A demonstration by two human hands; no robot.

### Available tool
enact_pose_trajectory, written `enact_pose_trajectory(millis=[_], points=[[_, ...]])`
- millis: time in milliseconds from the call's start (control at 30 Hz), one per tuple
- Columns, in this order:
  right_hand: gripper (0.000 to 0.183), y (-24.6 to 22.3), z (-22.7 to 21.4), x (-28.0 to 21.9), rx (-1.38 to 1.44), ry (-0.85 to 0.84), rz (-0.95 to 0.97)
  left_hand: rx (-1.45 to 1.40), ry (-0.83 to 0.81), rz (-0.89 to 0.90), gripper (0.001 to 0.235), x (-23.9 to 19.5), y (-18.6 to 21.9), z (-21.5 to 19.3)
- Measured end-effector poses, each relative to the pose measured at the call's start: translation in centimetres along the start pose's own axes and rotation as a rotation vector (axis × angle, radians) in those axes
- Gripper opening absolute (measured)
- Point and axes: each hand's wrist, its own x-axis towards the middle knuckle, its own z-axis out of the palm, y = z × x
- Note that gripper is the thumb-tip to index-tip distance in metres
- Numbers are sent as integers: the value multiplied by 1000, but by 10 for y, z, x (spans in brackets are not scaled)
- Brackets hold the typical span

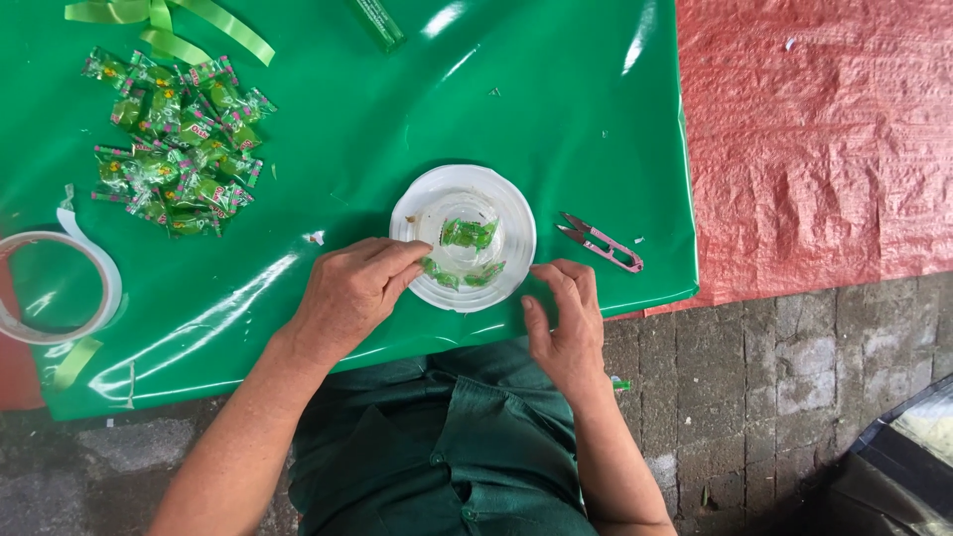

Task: The person wraps small candies in green paper and places them into a white plastic container. The person repeatedly picks up candies, wraps them, and arranges them inside the container.

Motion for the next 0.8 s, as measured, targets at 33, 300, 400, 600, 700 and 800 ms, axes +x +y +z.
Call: enact_pose_trajectory(millis=[33,300,400,600,700,800], points=[[30,1,0,-1,-1,2,-4,1,3,3,15,-1,0,-2],[19,5,7,-7,-151,23,-15,155,65,-146,26,20,-9,-20],[21,0,9,-6,-198,16,-34,180,28,-196,36,28,-20,-8],[23,-8,10,8,-243,-4,-65,72,36,-326,45,16,-16,-9],[26,-8,14,17,-250,-22,-101,111,-1,-438,52,-6,5,-18],[30,-3,19,27,-260,-43,-135,-7,-12,-543,55,-24,21,-25]])
